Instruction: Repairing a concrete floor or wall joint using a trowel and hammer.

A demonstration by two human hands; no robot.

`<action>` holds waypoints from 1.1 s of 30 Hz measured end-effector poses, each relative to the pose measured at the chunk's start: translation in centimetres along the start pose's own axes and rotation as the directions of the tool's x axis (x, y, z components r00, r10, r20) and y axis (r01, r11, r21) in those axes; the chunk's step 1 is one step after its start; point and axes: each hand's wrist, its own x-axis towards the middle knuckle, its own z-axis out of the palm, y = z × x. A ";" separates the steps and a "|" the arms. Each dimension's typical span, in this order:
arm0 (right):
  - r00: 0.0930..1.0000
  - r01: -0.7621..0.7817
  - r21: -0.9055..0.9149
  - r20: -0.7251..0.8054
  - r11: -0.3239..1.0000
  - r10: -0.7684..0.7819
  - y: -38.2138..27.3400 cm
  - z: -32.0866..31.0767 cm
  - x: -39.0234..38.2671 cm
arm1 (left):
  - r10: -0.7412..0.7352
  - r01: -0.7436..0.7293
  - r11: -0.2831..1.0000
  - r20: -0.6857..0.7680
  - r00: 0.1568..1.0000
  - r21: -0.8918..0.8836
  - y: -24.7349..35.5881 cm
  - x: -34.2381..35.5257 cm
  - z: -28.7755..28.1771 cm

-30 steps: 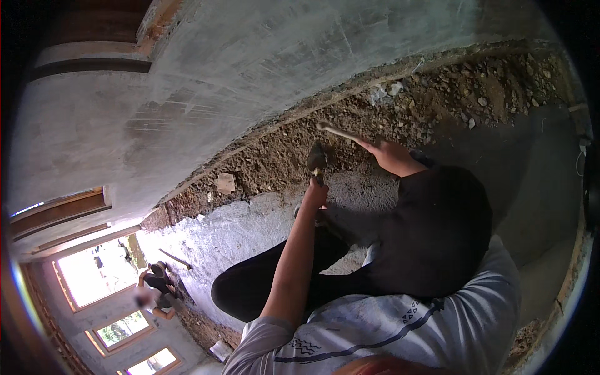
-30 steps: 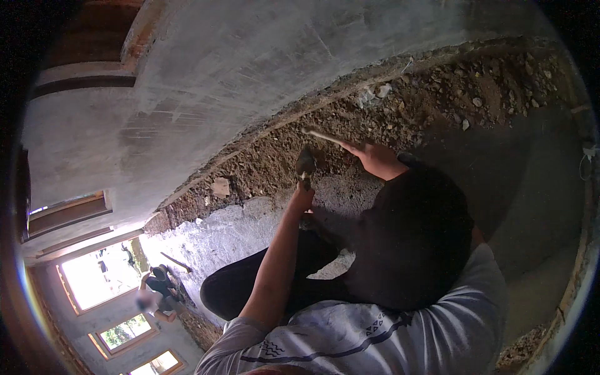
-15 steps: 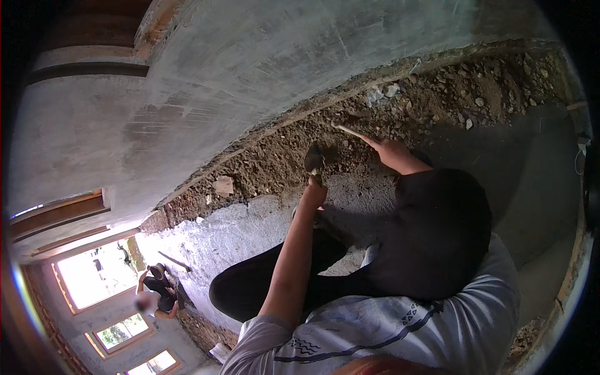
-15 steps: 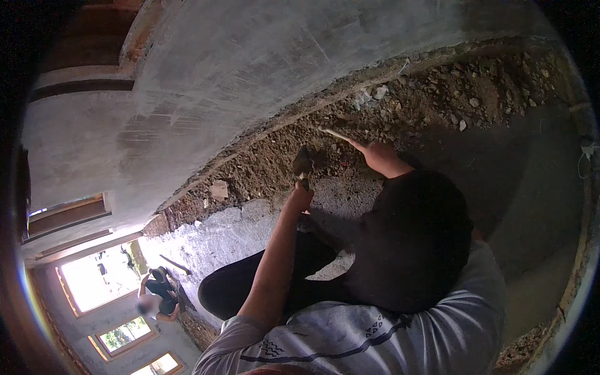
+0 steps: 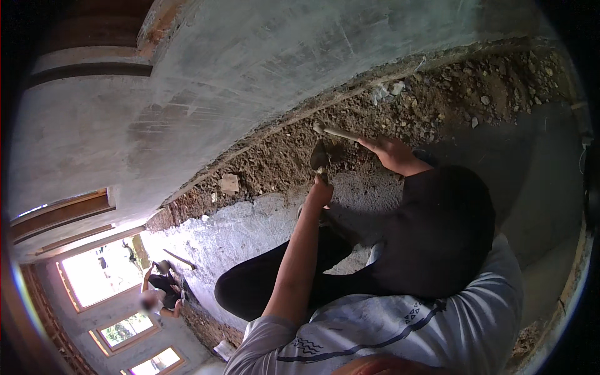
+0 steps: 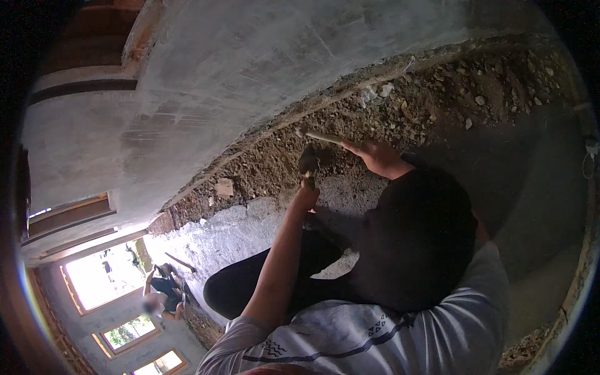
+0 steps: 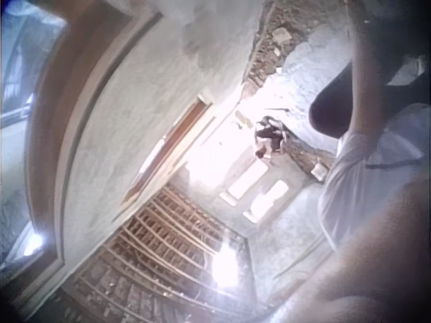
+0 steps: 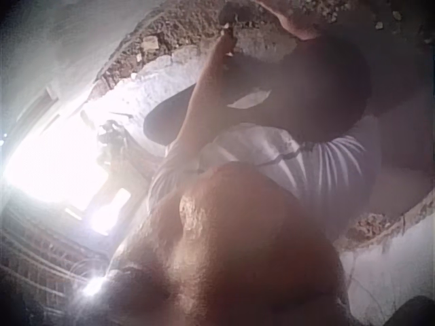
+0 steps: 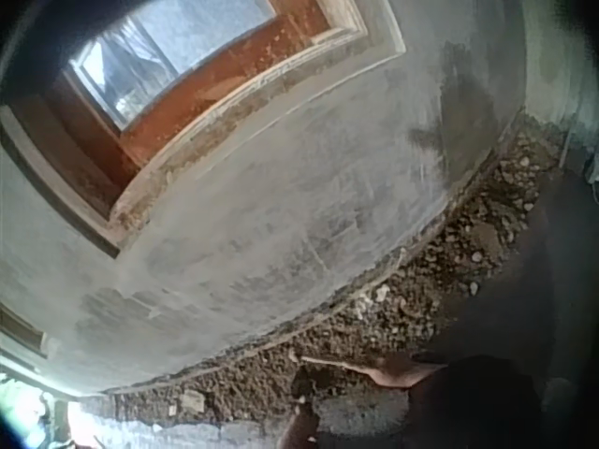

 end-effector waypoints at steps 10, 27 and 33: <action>0.957 -0.138 0.018 0.260 0.990 0.129 -0.6 -0.8 1.8 | -0.005 0.007 0.974 -0.012 1.000 0.228 -3.0 0.7 0.2; 1.000 -0.028 0.031 0.002 0.999 0.028 0.7 1.1 1.5 | -0.186 0.158 0.948 -0.077 0.980 -0.276 2.3 -3.0 -5.1; 0.993 0.006 0.085 0.115 0.996 -0.015 -1.1 0.0 3.3 | 0.195 -0.186 0.947 -0.009 0.981 0.263 -6.7 1.3 -1.8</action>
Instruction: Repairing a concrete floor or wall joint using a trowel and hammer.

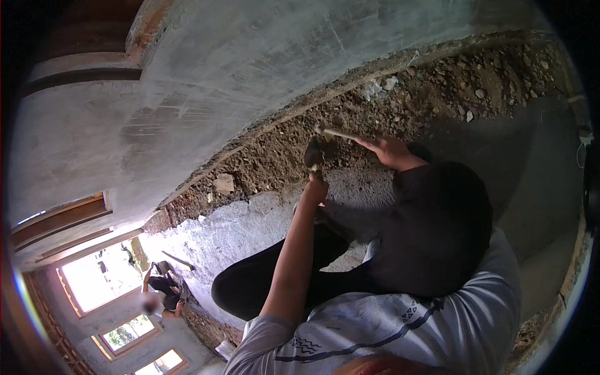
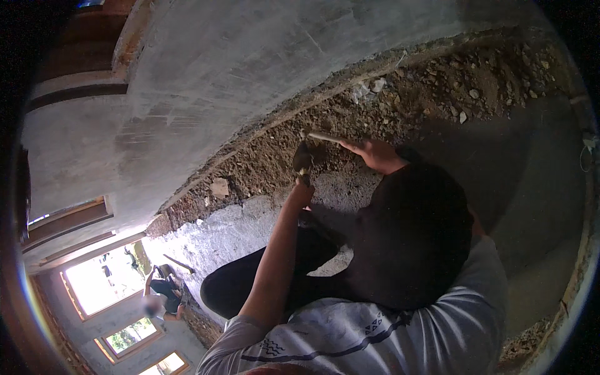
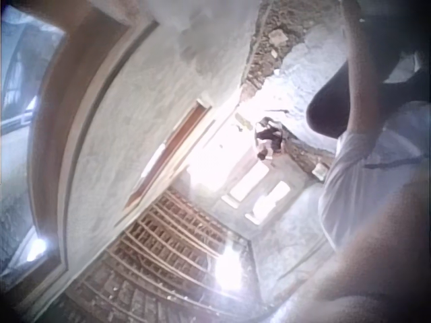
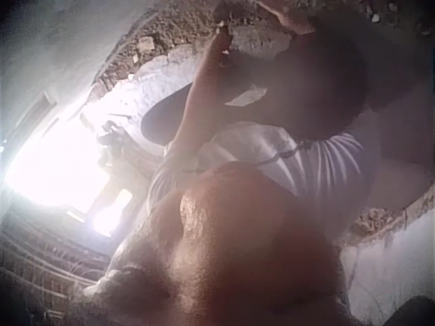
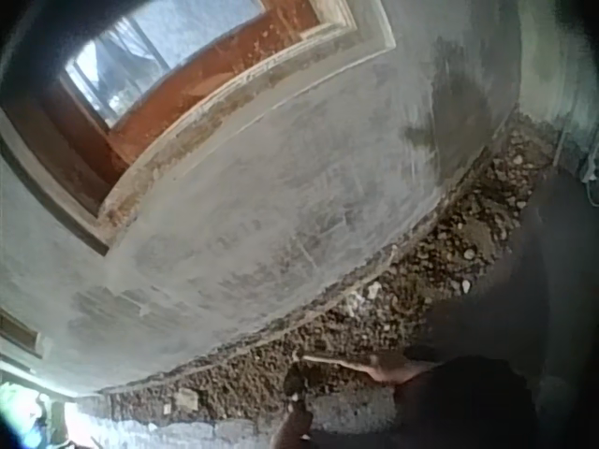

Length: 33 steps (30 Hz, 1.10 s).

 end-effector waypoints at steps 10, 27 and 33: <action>0.962 -0.182 -0.140 0.180 0.973 0.206 2.7 0.9 -2.2 | 0.178 -0.240 0.918 0.213 0.961 0.317 5.0 -0.6 -2.8; 0.904 -0.244 -0.207 0.306 0.947 0.299 2.3 0.0 -1.3 | -0.426 0.242 0.699 -0.120 0.897 -0.673 8.3 -5.8 -7.6; 0.953 -0.274 0.202 -0.073 0.940 0.293 1.4 0.7 -5.7 | -0.214 -0.015 0.912 -0.504 0.837 -0.411 10.7 -6.5 -6.6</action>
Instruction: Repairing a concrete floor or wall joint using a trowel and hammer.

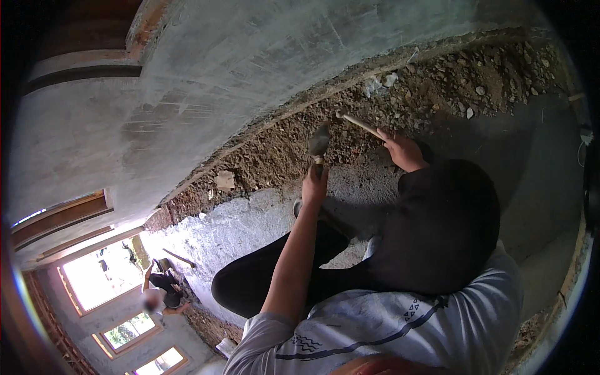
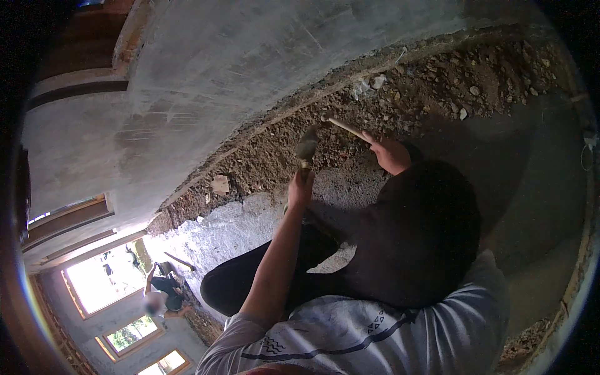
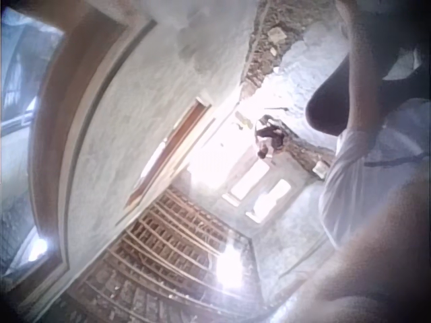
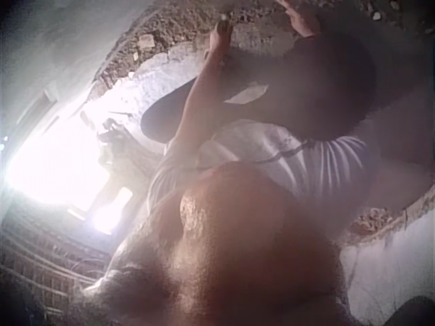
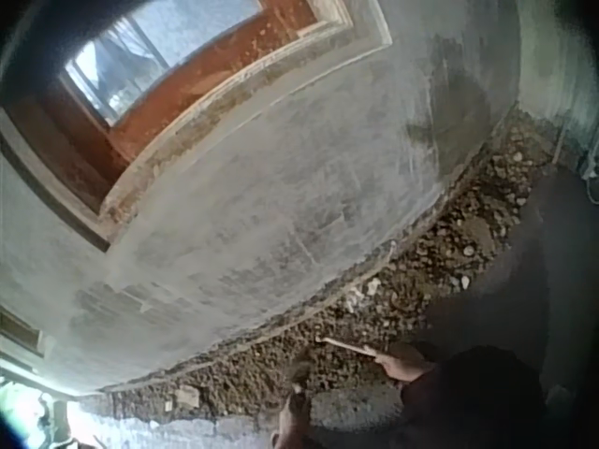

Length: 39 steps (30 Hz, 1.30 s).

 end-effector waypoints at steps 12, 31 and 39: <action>0.980 -0.139 0.313 -0.097 0.940 0.177 -1.3 -1.7 3.1 | -0.290 0.288 0.956 -0.034 0.956 -0.052 -3.4 5.1 -1.6; 0.906 -0.423 0.268 0.132 0.865 0.402 2.9 -2.2 -1.6 | -0.030 -0.030 0.977 0.277 0.960 0.211 5.5 0.5 7.6; 0.957 0.163 0.117 -0.261 0.980 -0.128 -3.1 -3.0 3.3 | -0.074 -0.030 0.947 0.309 0.948 0.319 -3.3 1.2 -1.0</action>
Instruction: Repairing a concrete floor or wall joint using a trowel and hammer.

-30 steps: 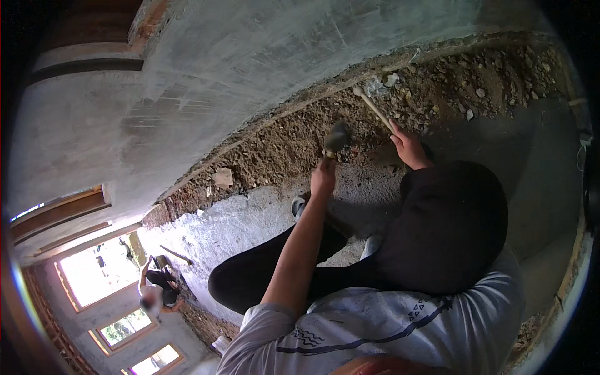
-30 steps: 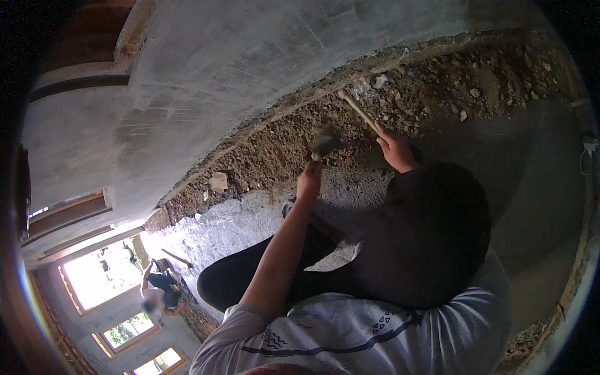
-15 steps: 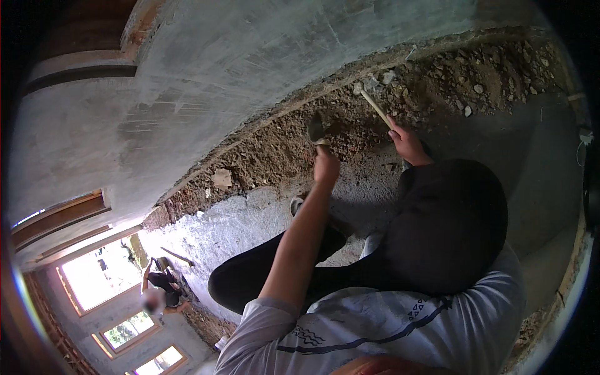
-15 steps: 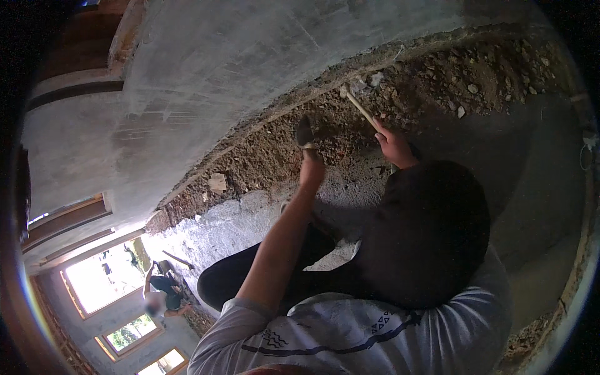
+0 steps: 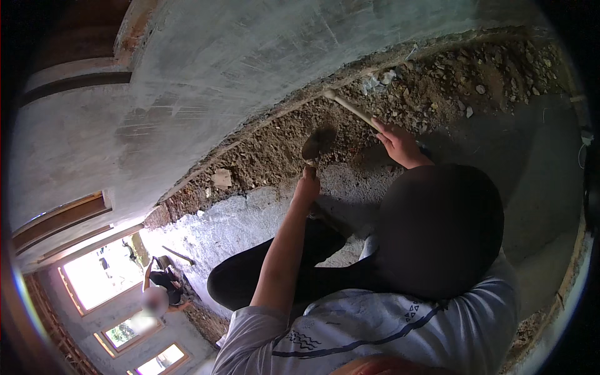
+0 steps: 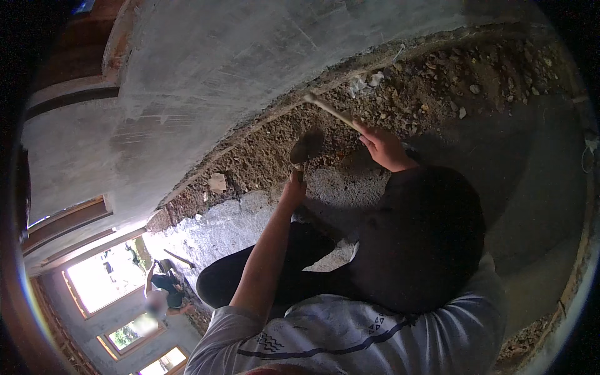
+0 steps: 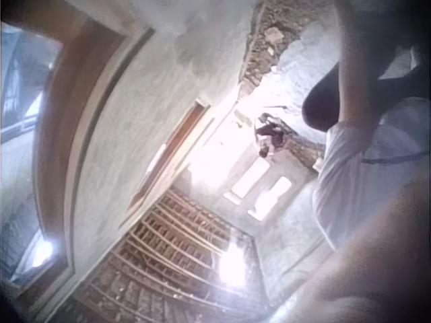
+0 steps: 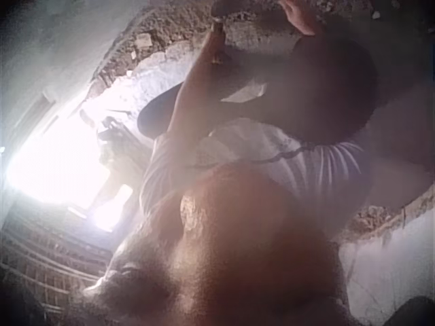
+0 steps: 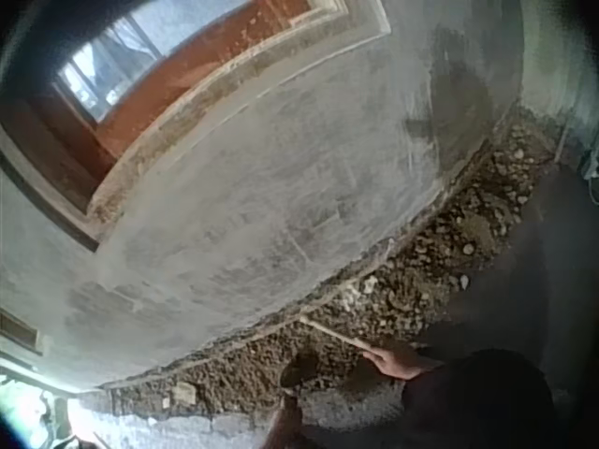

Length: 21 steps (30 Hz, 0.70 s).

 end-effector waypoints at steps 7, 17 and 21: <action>0.969 0.142 -0.253 0.232 0.957 -0.082 2.9 1.5 2.0 | -0.204 0.269 0.936 0.273 0.940 -0.228 5.5 0.8 -2.7; 0.910 0.153 -0.331 0.415 0.931 -0.002 2.4 3.9 3.5 | -0.112 0.115 0.993 0.186 0.976 -0.002 5.2 1.4 -4.8; 0.809 -0.065 -0.428 0.507 0.902 0.299 4.8 2.5 4.2 | -0.047 0.054 0.995 0.089 0.995 -0.084 5.8 1.1 -3.0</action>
